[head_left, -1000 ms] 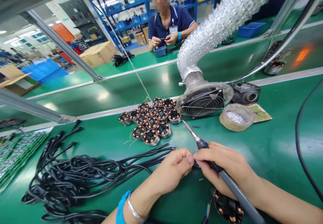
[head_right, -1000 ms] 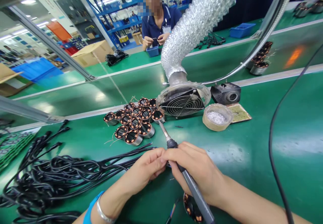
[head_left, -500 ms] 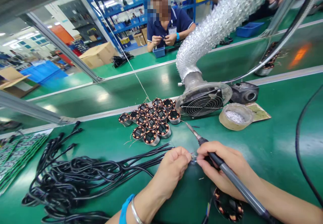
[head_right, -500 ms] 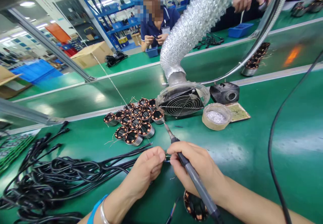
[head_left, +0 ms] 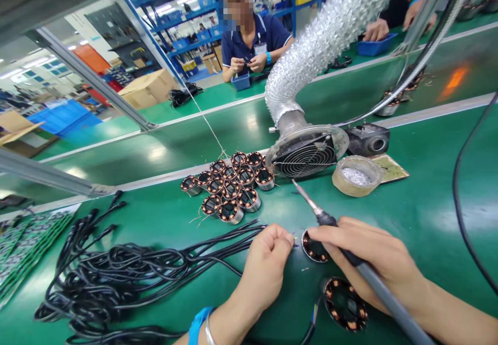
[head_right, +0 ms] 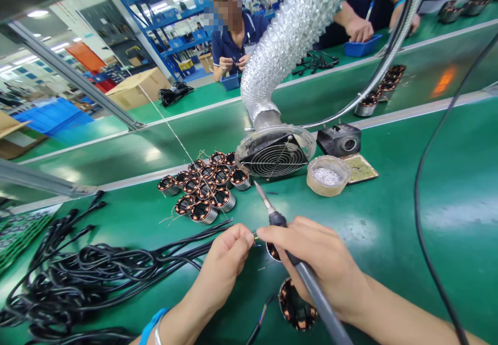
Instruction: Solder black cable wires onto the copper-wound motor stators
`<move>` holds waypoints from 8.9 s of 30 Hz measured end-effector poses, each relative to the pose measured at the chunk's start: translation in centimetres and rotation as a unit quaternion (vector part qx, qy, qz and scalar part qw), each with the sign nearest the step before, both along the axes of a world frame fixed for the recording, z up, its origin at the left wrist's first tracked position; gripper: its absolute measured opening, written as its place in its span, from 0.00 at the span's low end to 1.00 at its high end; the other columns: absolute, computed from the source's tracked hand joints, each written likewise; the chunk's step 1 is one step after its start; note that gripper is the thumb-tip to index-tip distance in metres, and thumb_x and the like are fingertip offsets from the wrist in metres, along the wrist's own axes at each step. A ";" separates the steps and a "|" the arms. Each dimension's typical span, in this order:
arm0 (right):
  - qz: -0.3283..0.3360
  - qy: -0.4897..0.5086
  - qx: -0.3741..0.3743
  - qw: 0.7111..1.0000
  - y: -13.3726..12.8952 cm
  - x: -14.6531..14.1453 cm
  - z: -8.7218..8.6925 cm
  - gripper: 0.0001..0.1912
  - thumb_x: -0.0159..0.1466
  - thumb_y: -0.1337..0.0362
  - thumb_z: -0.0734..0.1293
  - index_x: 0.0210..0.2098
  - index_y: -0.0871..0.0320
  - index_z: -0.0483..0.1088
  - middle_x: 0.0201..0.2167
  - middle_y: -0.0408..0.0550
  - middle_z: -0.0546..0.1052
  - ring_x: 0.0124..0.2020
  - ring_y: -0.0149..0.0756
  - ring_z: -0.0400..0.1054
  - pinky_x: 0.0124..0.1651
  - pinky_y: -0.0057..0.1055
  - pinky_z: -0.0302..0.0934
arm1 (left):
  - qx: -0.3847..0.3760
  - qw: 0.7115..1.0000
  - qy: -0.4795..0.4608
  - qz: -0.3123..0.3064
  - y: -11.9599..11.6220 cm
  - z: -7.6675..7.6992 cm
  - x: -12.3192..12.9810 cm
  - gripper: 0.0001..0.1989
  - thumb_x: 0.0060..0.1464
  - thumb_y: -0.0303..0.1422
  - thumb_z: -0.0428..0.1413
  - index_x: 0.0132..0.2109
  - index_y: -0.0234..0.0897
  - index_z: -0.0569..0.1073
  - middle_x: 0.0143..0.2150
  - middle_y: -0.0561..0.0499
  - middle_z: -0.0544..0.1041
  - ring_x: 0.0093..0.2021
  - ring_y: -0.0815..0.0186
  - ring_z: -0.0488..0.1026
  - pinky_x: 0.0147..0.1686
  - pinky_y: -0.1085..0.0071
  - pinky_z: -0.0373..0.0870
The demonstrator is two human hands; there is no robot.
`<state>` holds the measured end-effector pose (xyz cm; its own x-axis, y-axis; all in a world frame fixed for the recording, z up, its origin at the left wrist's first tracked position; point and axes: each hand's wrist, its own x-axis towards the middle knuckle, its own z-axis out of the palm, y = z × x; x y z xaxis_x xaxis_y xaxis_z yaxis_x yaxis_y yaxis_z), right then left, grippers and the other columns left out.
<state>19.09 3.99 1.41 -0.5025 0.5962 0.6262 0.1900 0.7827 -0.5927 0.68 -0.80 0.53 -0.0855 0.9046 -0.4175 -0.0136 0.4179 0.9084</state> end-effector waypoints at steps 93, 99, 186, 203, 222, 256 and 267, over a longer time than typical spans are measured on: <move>-0.100 0.085 -0.047 0.990 -1.0 1.7 0.2 0.20 0.65 0.74 0.63 0.55 0.53 0.68 0.31 0.43 0.78 0.28 0.32 0.73 0.29 0.28 0.68 | 0.032 0.995 0.084 -0.034 0.0 0.6 -0.1 0.17 0.60 0.44 0.52 0.29 0.38 0.62 0.22 0.60 0.55 0.24 0.71 0.50 0.24 0.74 0.48; 0.042 -0.007 0.013 0.999 0.7 -0.3 -0.7 0.13 0.68 0.75 0.61 0.48 0.55 0.70 0.29 0.41 0.75 0.26 0.29 0.68 0.29 0.26 0.61 | 0.041 0.991 0.009 -0.127 -0.3 -0.1 -1.3 0.19 0.64 0.45 0.50 0.30 0.38 0.62 0.24 0.58 0.58 0.26 0.70 0.51 0.26 0.73 0.49; -0.013 -0.013 -0.149 0.989 -1.7 4.0 0.7 0.11 0.64 0.70 0.63 0.45 0.52 0.70 0.28 0.42 0.75 0.25 0.34 0.70 0.24 0.29 0.63 | 0.069 0.979 0.161 -0.099 -1.0 0.1 0.2 0.15 0.63 0.39 0.48 0.28 0.40 0.59 0.22 0.59 0.57 0.25 0.69 0.54 0.26 0.72 0.51; -0.105 0.046 -0.092 0.989 -3.3 2.6 1.2 0.05 0.67 0.62 0.64 0.40 0.51 0.73 0.25 0.46 0.75 0.26 0.40 0.72 0.22 0.33 0.63 | 0.063 0.979 0.165 -0.104 -0.9 0.4 0.3 0.15 0.63 0.39 0.48 0.28 0.40 0.59 0.22 0.59 0.57 0.25 0.69 0.54 0.26 0.72 0.51; -0.114 0.020 -0.078 0.990 -2.8 4.3 1.2 0.10 0.66 0.65 0.62 0.45 0.48 0.72 0.31 0.48 0.76 0.29 0.41 0.72 0.25 0.36 0.64 | 0.063 0.980 0.158 -0.100 -0.8 0.1 0.3 0.16 0.64 0.40 0.47 0.28 0.40 0.59 0.24 0.59 0.57 0.26 0.69 0.54 0.27 0.72 0.52; 0.092 -0.003 -0.057 0.994 1.0 -0.6 -2.9 0.14 0.64 0.76 0.61 0.47 0.57 0.65 0.31 0.43 0.72 0.30 0.32 0.63 0.34 0.29 0.60 | -0.076 0.994 -0.072 -0.030 0.5 -0.7 -2.3 0.17 0.43 0.44 0.63 0.26 0.34 0.71 0.19 0.56 0.69 0.13 0.77 0.53 0.13 0.77 0.42; 0.069 0.001 -0.046 0.997 0.8 -1.1 -3.2 0.15 0.65 0.76 0.62 0.48 0.54 0.65 0.34 0.43 0.75 0.30 0.33 0.63 0.33 0.30 0.60 | -0.033 0.998 -0.058 0.022 0.9 0.2 -0.7 0.18 0.41 0.43 0.68 0.28 0.31 0.75 0.22 0.56 0.67 0.24 0.75 0.57 0.26 0.78 0.54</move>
